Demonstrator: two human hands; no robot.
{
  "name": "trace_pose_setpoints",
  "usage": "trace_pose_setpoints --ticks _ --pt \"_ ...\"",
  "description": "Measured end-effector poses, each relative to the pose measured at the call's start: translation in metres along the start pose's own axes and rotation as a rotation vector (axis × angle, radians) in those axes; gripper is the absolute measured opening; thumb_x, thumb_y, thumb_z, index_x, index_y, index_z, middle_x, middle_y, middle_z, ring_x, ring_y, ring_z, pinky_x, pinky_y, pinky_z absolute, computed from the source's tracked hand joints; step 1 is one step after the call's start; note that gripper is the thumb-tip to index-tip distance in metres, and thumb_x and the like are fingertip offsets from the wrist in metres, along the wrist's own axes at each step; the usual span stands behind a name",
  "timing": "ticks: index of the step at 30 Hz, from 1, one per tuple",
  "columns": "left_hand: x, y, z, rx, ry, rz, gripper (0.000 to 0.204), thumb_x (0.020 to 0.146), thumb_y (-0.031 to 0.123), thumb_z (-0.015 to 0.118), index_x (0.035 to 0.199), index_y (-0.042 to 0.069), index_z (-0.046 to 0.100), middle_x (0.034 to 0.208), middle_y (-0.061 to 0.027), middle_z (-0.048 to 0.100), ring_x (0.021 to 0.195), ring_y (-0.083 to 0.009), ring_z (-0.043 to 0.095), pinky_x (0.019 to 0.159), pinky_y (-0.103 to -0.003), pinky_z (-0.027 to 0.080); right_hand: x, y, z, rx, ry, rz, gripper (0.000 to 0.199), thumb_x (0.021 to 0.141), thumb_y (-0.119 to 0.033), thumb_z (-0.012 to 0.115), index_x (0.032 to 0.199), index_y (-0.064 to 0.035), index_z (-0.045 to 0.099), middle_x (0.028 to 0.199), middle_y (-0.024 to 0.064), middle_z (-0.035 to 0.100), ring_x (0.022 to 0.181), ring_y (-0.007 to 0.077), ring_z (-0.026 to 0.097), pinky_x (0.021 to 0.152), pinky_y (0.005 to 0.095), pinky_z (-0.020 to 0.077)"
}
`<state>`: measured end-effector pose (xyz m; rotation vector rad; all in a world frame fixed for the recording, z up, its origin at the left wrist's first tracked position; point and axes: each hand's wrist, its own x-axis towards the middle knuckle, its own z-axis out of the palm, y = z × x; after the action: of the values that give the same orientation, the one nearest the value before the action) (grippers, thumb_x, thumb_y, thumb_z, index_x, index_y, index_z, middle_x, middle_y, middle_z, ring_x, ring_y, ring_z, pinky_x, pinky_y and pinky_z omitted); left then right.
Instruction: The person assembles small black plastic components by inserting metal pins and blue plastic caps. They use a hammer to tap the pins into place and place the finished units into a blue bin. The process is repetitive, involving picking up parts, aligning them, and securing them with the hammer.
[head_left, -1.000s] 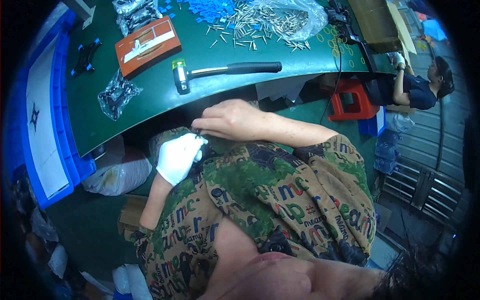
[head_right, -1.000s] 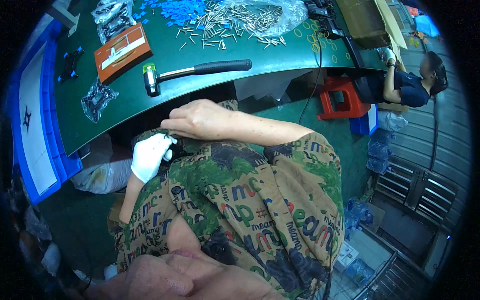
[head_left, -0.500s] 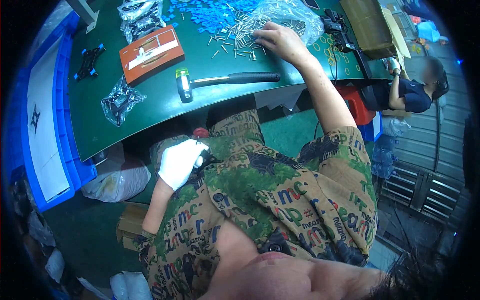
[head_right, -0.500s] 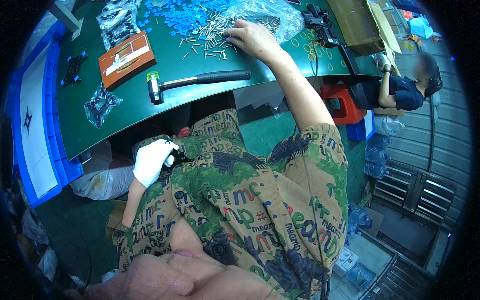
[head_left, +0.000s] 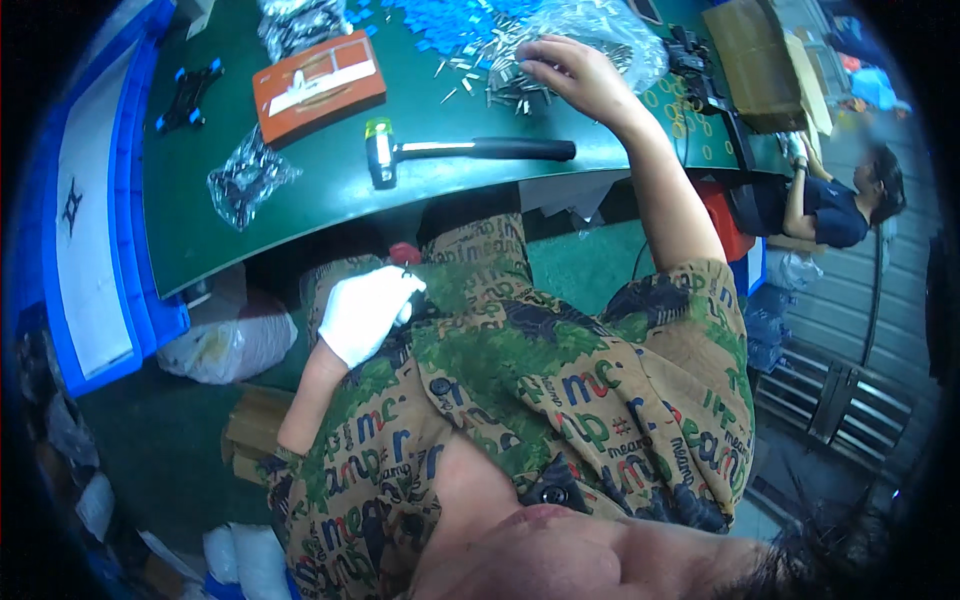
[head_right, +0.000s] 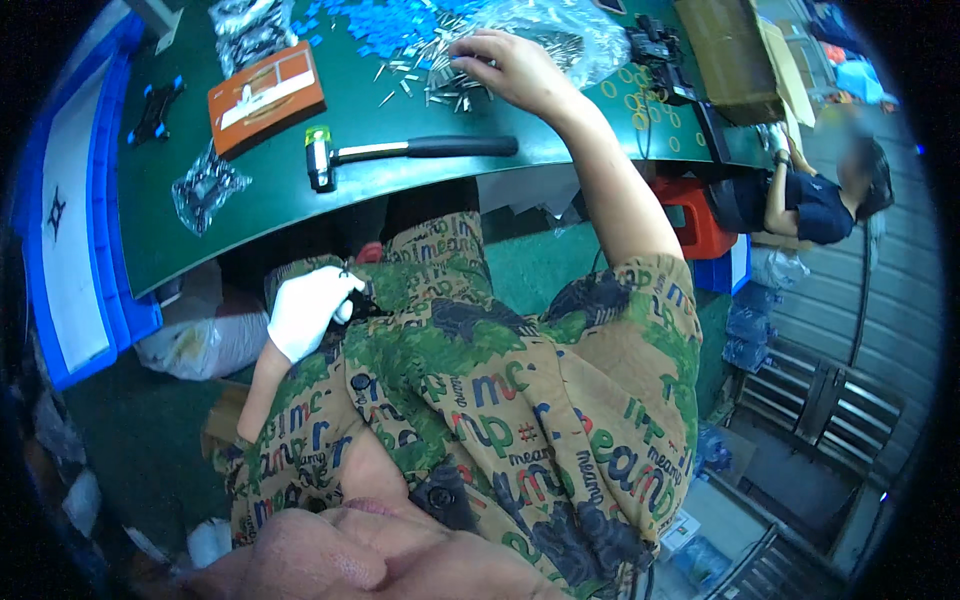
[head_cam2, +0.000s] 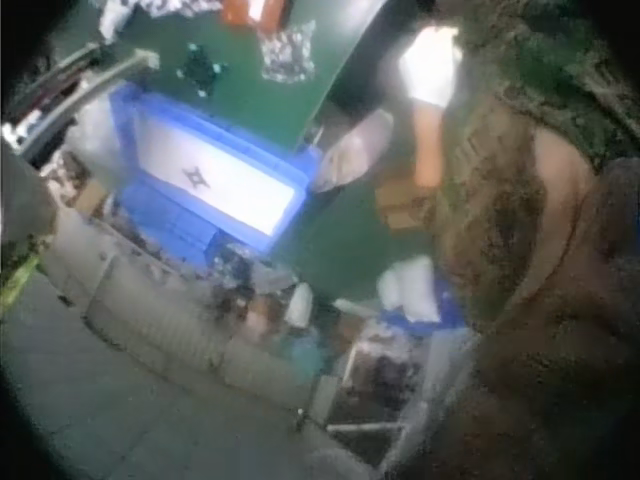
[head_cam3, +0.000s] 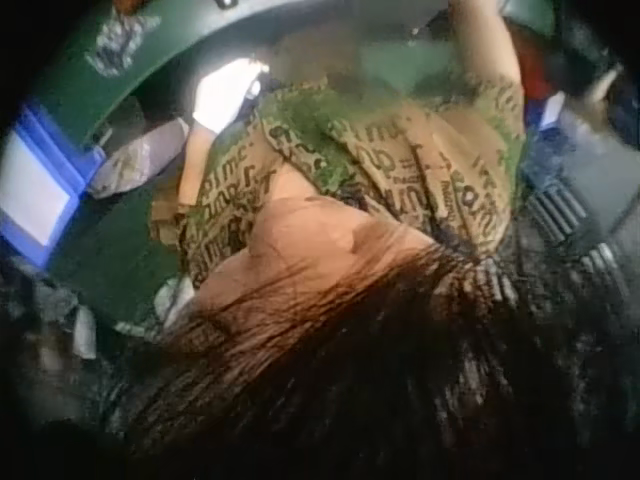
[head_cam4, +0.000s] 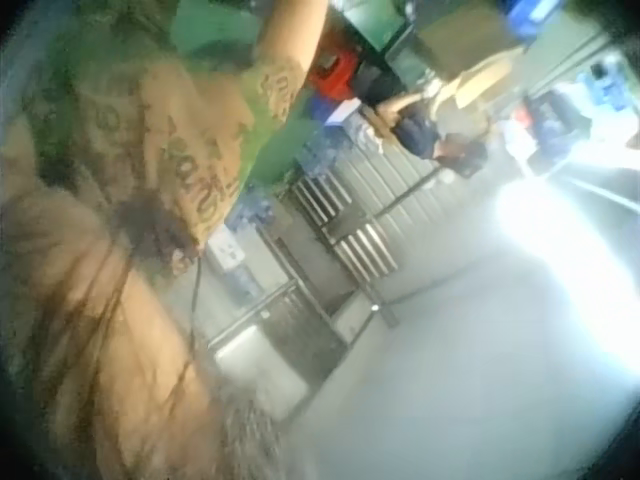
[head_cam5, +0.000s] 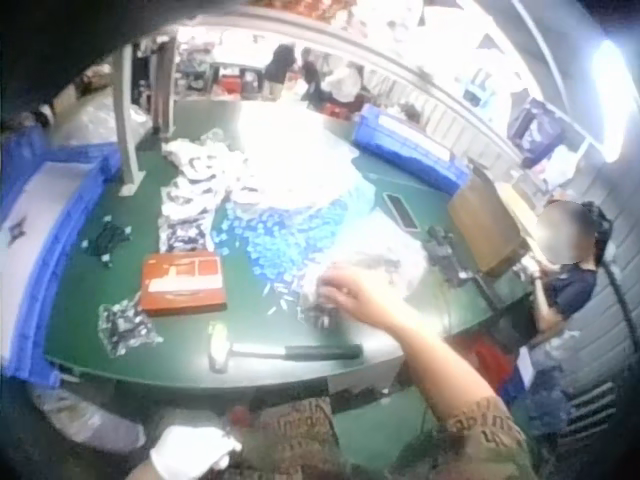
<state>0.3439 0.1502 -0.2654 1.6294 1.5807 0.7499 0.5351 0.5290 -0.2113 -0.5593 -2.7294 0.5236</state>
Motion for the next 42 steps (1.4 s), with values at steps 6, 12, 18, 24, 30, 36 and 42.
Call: trace_pose_setpoints --ticks 6,12,18,24,30,36,42 --pt "0.004 0.003 0.004 -0.088 -0.026 -0.035 0.028 0.106 0.023 0.053 0.107 0.005 0.074 0.075 -0.0031 0.065 0.063 -0.0101 0.062 0.061 -0.025 0.050 -0.046 -0.125 0.030 0.635 -0.373 -0.128 0.020 0.100 -0.015 0.064 0.115 -0.0038 0.070 0.099 0.0091 0.071 0.095 0.0204 0.069 0.084 0.0353 0.0556" --pt "0.000 0.006 0.004 -0.120 0.013 -0.021 0.022 0.102 0.020 0.056 0.109 0.009 0.073 0.079 -0.0051 0.070 0.066 -0.0204 0.068 0.063 -0.034 0.054 -0.057 -0.151 0.063 0.814 -0.621 -0.055 0.027 0.105 -0.022 0.058 0.126 -0.0067 0.063 0.104 0.0100 0.069 0.094 0.0246 0.068 0.087 0.0373 0.0543" --pt "0.002 0.009 0.002 -0.147 0.008 -0.056 0.027 0.104 0.024 0.057 0.107 0.004 0.075 0.073 -0.0037 0.068 0.062 -0.0116 0.063 0.060 -0.027 0.051 -0.049 -0.150 0.068 0.751 -0.749 -0.126 0.023 0.106 -0.021 0.054 0.125 -0.0078 0.057 0.107 0.0112 0.068 0.100 0.0276 0.069 0.087 0.0405 0.0531" --pt "0.001 0.014 0.000 -0.152 -0.012 -0.128 0.028 0.104 0.025 0.058 0.105 0.004 0.076 0.071 -0.0040 0.068 0.061 -0.0134 0.063 0.059 -0.029 0.051 -0.044 -0.153 0.068 0.701 -0.849 -0.217 0.022 0.107 -0.018 0.051 0.127 -0.0089 0.055 0.109 0.0135 0.069 0.102 0.0314 0.069 0.087 0.0440 0.0534" --pt "0.000 0.012 0.000 -0.190 0.001 -0.102 0.028 0.104 0.025 0.058 0.104 0.004 0.077 0.072 -0.0050 0.069 0.061 -0.0153 0.064 0.060 -0.030 0.052 -0.042 -0.156 0.070 0.699 -0.877 -0.212 0.022 0.107 -0.018 0.051 0.126 -0.0088 0.055 0.108 0.0138 0.069 0.101 0.0328 0.069 0.087 0.0446 0.0538" --pt "-0.003 0.006 0.003 -0.154 0.029 -0.023 0.027 0.104 0.024 0.058 0.104 0.004 0.076 0.072 -0.0057 0.069 0.062 -0.0172 0.066 0.060 -0.031 0.053 -0.040 -0.156 0.070 0.664 -0.871 -0.266 0.020 0.106 -0.018 0.053 0.124 -0.0081 0.055 0.106 0.0139 0.068 0.097 0.0325 0.069 0.084 0.0433 0.0541" --pt "-0.002 0.015 0.000 -0.184 0.034 -0.056 0.026 0.103 0.022 0.058 0.103 0.004 0.076 0.072 -0.0064 0.070 0.062 -0.0190 0.067 0.060 -0.032 0.053 -0.037 -0.157 0.068 0.686 -0.869 -0.240 0.020 0.106 -0.018 0.054 0.123 -0.0080 0.055 0.102 0.0133 0.068 0.095 0.0319 0.070 0.082 0.0431 0.0542"
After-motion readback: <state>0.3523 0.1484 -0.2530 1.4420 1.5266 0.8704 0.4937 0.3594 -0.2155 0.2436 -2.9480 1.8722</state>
